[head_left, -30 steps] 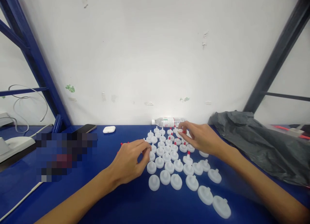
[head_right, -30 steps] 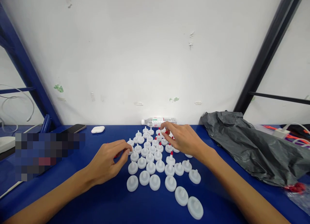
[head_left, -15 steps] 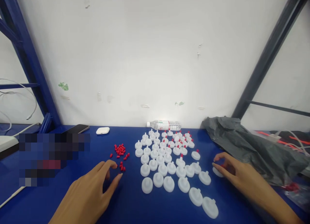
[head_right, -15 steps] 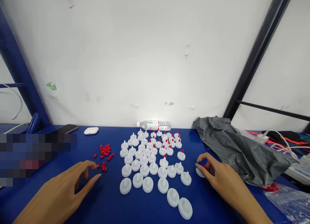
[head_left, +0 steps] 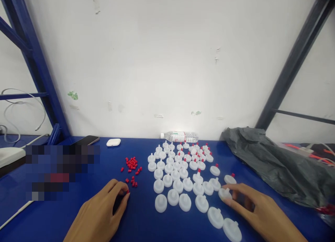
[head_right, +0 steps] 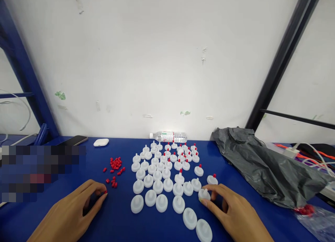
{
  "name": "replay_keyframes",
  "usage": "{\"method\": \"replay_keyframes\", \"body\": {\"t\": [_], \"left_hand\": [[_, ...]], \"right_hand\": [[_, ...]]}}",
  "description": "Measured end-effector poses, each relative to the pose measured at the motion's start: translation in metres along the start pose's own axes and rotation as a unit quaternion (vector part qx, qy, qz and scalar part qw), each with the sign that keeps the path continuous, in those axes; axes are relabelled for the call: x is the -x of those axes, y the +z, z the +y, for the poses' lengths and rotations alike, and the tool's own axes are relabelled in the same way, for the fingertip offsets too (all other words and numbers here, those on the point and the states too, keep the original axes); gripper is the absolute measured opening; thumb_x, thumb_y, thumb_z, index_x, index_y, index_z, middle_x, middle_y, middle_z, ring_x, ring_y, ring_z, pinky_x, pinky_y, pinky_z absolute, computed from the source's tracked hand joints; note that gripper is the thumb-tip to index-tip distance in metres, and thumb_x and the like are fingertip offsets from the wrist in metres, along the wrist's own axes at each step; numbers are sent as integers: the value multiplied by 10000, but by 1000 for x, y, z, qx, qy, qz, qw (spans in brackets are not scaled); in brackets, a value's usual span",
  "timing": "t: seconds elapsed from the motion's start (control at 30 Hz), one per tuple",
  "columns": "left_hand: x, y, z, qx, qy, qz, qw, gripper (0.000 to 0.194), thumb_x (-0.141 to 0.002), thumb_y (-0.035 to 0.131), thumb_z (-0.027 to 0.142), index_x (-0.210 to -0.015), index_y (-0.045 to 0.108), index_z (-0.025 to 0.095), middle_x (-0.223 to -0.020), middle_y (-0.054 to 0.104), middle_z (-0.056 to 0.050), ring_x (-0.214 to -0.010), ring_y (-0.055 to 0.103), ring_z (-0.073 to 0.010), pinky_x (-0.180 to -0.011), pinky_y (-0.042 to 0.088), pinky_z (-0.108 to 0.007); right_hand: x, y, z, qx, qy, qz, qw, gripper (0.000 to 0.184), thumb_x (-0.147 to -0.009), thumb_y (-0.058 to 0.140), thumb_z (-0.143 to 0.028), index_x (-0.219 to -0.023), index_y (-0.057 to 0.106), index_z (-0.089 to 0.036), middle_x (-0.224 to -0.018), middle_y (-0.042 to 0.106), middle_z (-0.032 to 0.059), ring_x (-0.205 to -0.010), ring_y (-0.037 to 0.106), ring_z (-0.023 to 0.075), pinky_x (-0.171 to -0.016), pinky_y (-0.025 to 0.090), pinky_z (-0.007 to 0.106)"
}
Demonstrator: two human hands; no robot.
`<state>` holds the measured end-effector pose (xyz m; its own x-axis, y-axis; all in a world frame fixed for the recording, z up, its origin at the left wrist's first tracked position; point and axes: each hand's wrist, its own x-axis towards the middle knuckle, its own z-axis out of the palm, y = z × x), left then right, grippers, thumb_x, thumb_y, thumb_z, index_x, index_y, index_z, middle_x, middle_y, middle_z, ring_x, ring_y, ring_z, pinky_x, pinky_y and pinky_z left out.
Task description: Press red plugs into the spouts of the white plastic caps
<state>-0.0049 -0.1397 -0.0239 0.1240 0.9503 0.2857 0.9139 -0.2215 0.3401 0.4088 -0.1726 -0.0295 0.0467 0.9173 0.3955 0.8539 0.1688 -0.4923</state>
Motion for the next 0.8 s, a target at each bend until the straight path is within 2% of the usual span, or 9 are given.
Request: {"method": "replay_keyframes", "body": {"t": [0.07, 0.17, 0.23, 0.33, 0.47, 0.53, 0.63, 0.7, 0.8], "left_hand": [[2, -1, -1, 6, -1, 27, 1000, 295, -948, 429, 450, -931, 673, 283, -851, 714, -3, -689, 709, -204, -625, 529, -292], [1, -1, -1, 34, 20, 73, 997, 244, -925, 491, 438, -925, 675, 277, -684, 672, 31, -545, 659, -170, -522, 504, -249], [0, 0, -1, 48, 48, 94, 993, 229, -917, 523, 436, -904, 683, 272, -637, 656, 47, -479, 625, -148, -480, 493, -227], [0, 3, -4, 47, 79, 113, 989, 255, -951, 521, 442, -991, 713, 279, -740, 721, 41, -524, 662, -133, -496, 517, -192], [0, 5, -12, 43, 101, 125, 986, 325, -987, 489, 480, -1079, 734, 287, -1020, 773, 5, -769, 751, -150, -600, 563, -161], [0, 6, -13, 44, 103, 119, 987, 335, -988, 488, 493, -1051, 745, 288, -1024, 778, 6, -806, 759, -154, -630, 573, -156], [0, 6, -14, 49, 85, 120, 988, 317, -970, 509, 500, -1030, 748, 301, -880, 786, 29, -769, 764, -157, -507, 532, -148], [1, 7, -13, 55, 69, 124, 988, 297, -953, 526, 501, -1000, 750, 312, -786, 778, 48, -671, 749, -152, -416, 483, -158], [1, 7, -12, 68, 55, 126, 988, 264, -943, 541, 488, -990, 744, 325, -754, 777, 77, -433, 624, -119, -407, 482, -177]], "right_hand": [[-2, 0, 2, 1, -18, 13, 1000, 404, -835, 652, -656, -943, 780, -289, -742, 752, 5, -492, 658, 187, -480, 566, 276], [-6, -6, 0, -5, -34, 52, 998, 408, -888, 590, -647, -883, 769, -280, -924, 790, 39, -701, 749, 226, -581, 603, 268], [-6, -9, -3, 1, -29, 47, 998, 427, -909, 554, -649, -869, 764, -280, -962, 796, 42, -781, 766, 242, -651, 615, 274], [-1, -9, -3, 34, 5, 32, 999, 457, -906, 525, -681, -924, 761, -290, -950, 798, 30, -761, 765, 242, -670, 614, 289], [13, -5, 11, 58, 77, 55, 994, 499, -915, 491, -700, -1071, 743, -298, -985, 793, 20, -742, 751, 218, -649, 603, 265], [18, -3, 18, 49, 72, 27, 996, 499, -880, 550, -708, -1103, 742, -305, -1019, 789, 15, -748, 744, 204, -660, 603, 243], [22, 1, 19, 33, 34, -37, 998, 435, -836, 642, -678, -1057, 756, -321, -1096, 770, -1, -740, 727, 177, -684, 596, 219], [21, 3, 14, 21, 32, -54, 998, 396, -849, 634, -657, -1008, 758, -317, -1031, 775, -8, -707, 718, 169, -681, 589, 213], [14, 1, 3, 6, 53, -52, 997, 390, -871, 596, -645, -990, 754, -310, -859, 777, -13, -687, 730, 184, -666, 585, 214]]}}
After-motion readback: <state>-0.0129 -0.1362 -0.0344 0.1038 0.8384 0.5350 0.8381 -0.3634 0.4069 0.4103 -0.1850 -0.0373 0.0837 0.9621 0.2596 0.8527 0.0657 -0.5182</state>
